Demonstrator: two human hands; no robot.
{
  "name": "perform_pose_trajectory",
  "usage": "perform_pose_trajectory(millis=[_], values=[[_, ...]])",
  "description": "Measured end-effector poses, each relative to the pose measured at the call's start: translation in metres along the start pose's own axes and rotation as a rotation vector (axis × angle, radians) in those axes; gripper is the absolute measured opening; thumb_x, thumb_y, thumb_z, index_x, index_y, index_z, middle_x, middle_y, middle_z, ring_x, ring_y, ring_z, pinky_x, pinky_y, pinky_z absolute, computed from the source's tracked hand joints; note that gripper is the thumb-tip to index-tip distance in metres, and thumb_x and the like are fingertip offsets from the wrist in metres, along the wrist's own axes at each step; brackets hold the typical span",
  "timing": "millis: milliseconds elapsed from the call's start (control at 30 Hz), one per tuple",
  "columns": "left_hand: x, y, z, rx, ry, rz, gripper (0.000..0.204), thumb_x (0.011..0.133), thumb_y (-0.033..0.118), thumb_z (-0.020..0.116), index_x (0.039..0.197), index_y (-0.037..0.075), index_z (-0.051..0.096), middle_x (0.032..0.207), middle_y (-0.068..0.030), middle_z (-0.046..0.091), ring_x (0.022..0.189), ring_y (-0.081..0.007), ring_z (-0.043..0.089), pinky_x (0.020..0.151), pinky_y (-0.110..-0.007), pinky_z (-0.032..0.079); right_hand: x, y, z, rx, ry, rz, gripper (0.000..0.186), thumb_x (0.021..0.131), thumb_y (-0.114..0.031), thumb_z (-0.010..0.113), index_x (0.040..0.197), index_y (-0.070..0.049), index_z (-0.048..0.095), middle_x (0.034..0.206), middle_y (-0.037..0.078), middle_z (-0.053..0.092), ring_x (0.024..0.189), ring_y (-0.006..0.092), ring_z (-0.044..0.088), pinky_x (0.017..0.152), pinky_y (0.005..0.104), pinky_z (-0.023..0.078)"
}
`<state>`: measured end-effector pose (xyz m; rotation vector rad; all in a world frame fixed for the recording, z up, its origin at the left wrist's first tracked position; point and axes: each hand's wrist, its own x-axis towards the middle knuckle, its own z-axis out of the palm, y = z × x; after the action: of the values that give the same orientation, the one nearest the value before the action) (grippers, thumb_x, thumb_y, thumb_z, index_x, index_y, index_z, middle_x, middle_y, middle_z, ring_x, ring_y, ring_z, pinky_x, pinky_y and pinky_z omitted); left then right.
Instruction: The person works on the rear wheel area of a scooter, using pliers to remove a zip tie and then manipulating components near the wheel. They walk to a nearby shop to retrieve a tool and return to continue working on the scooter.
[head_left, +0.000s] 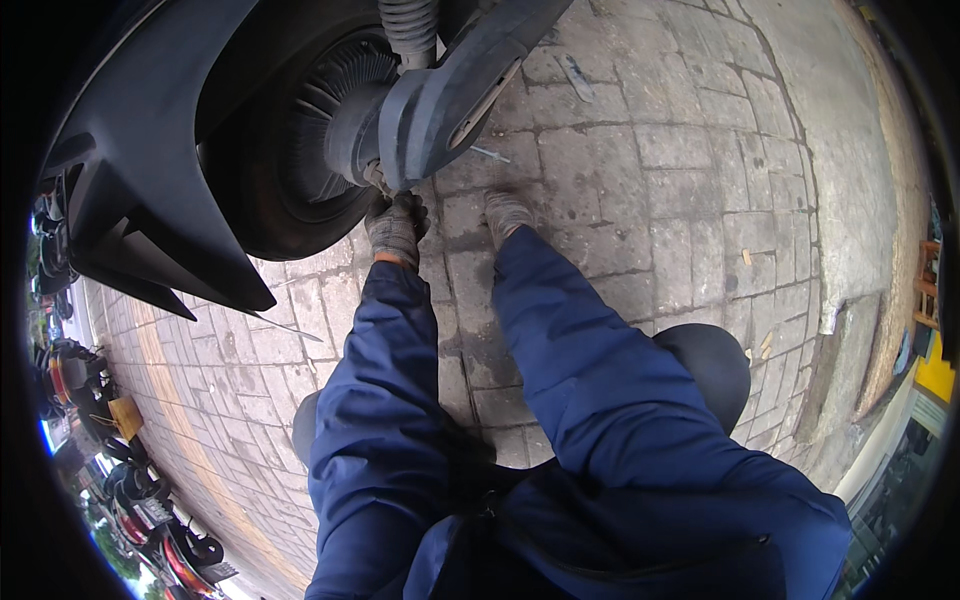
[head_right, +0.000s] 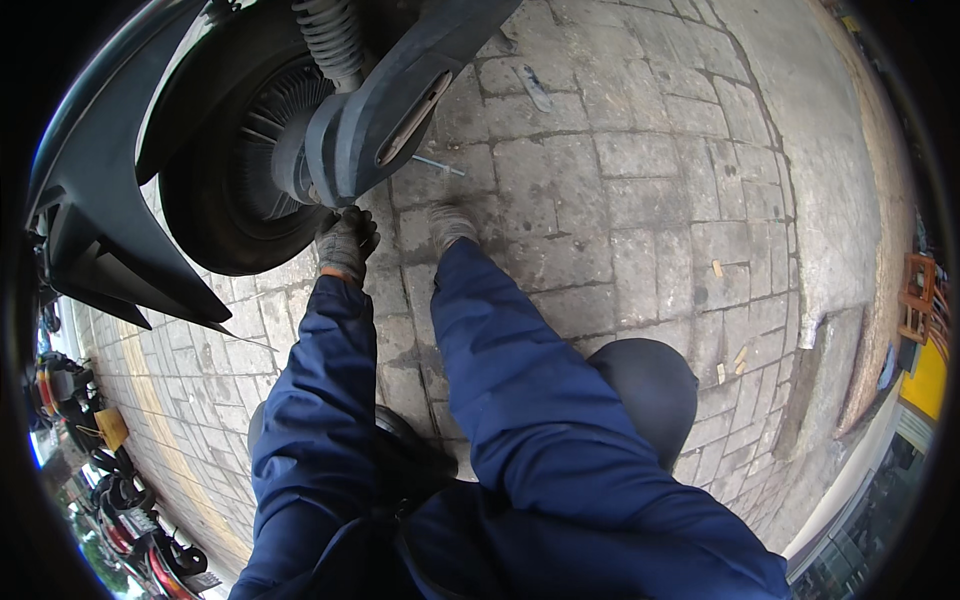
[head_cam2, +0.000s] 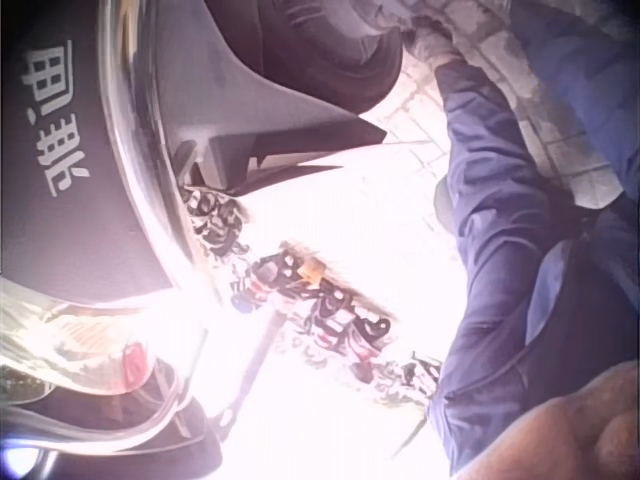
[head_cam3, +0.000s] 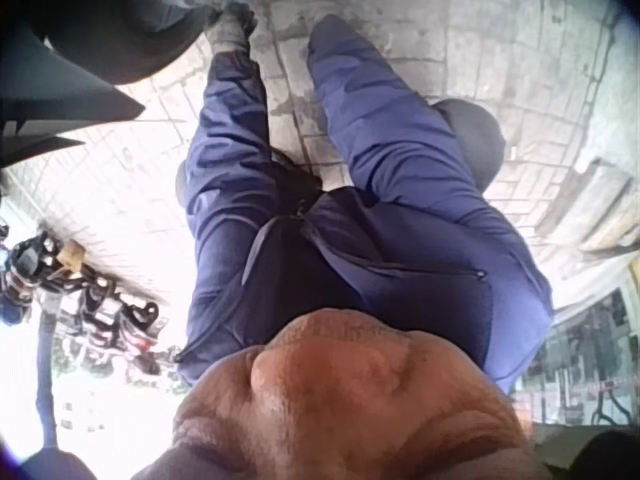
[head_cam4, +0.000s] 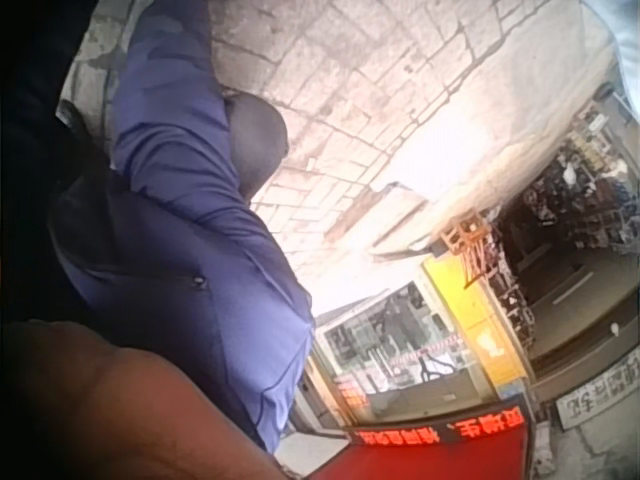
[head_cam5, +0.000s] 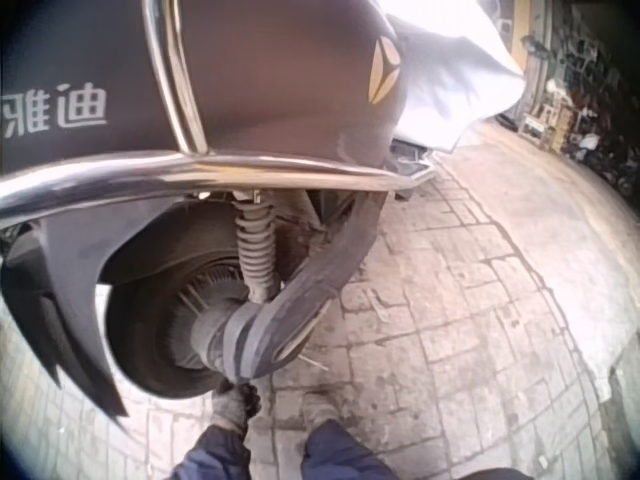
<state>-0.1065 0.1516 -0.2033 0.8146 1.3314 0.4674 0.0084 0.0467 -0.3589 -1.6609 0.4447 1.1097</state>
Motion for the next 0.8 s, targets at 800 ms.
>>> perform_pose_trajectory(millis=[800], values=[[-0.034, -0.016, 0.026, -0.103, 0.209, 0.029, 0.047, 0.077, 0.006, 0.058, 0.119, 0.017, 0.04, 0.086, -0.0117, 0.059, 0.055, -0.0203, 0.055, 0.043, -0.032, 0.042, 0.05, -0.015, -0.014, -0.807, 0.324, -0.529, 0.028, 0.083, -0.021, 0.047, 0.092, -0.002, 0.065, 0.088, 0.017, 0.065, 0.081, 0.0333, 0.062, 0.072, 0.0386, 0.049]])
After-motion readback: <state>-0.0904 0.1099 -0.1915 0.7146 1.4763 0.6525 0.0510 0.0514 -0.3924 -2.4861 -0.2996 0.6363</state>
